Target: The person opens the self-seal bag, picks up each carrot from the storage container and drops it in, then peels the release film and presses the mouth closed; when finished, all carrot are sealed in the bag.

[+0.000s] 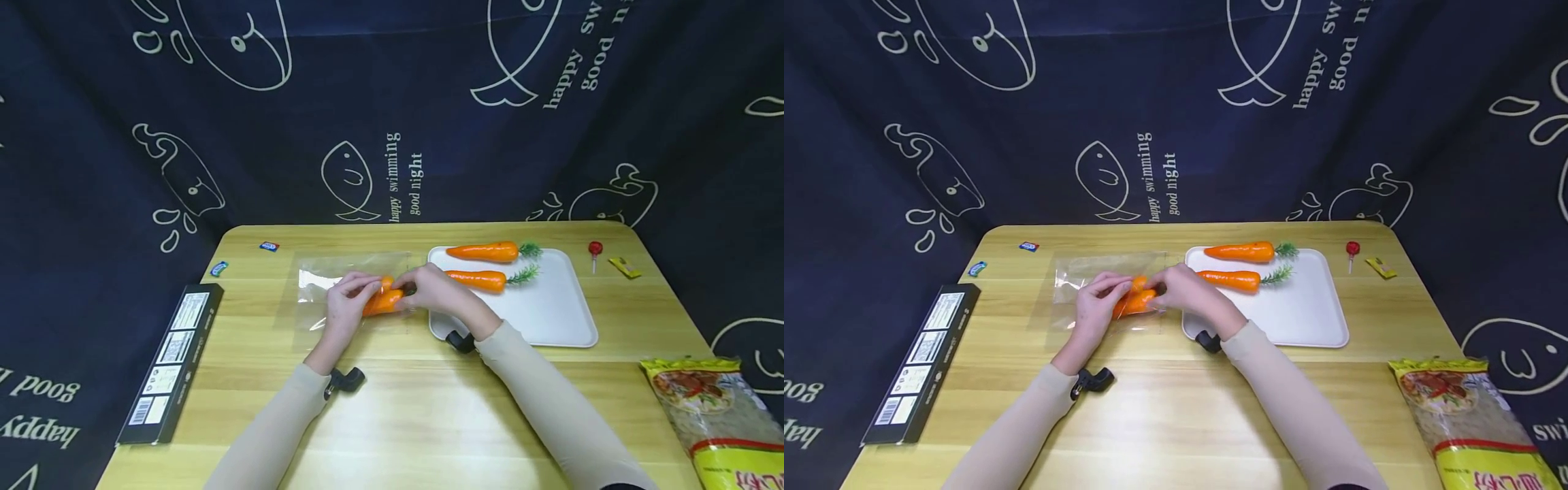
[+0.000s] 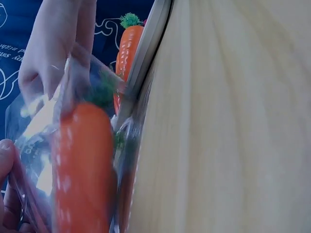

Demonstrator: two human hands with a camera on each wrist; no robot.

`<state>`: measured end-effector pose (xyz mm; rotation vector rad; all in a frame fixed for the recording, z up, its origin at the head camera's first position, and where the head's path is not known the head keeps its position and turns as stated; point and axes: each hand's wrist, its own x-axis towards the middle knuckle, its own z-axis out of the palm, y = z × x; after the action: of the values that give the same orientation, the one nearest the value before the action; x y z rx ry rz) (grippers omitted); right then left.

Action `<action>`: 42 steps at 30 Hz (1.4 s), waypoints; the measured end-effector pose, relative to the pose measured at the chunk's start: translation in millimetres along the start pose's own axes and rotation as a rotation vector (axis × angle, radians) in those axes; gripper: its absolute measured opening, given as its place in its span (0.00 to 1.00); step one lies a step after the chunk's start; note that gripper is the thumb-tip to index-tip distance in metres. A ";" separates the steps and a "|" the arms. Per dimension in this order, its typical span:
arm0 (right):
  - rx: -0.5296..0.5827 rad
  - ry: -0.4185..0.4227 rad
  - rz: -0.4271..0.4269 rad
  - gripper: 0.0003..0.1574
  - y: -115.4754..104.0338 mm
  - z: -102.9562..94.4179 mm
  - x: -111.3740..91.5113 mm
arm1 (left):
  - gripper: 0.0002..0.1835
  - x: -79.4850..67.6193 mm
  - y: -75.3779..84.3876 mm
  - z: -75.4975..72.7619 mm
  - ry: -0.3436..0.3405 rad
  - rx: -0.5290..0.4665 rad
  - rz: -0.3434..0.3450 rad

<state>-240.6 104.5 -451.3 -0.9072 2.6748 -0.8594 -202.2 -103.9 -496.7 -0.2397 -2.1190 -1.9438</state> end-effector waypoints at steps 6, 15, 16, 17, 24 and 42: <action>-0.003 -0.091 -0.010 0.15 -4.2 10.3 9.2 | 0.09 -1.6 -0.5 2.0 -0.017 0.000 0.019; 0.287 0.407 0.125 0.14 -7.6 -2.0 -44.0 | 0.09 -3.0 2.9 -0.6 -0.003 -0.047 -0.010; 0.360 0.420 0.163 0.14 -11.2 2.0 -51.6 | 0.09 -3.1 3.2 -1.2 0.003 -0.040 -0.013; 0.433 0.410 0.203 0.15 -14.5 7.8 -57.6 | 0.09 -3.1 3.5 -1.8 0.009 -0.030 -0.016; 0.777 0.211 0.335 0.23 -28.5 50.9 -64.4 | 0.10 -2.1 2.6 -1.2 0.008 0.011 -0.015; 0.799 0.325 0.346 0.12 -24.1 69.6 -63.8 | 0.10 149.1 34.5 5.9 -0.815 0.551 -0.046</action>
<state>-153.7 95.3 -494.4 -0.1208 2.2367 -1.8779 -334.9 -102.4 -420.2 -1.0017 -3.0657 -1.2910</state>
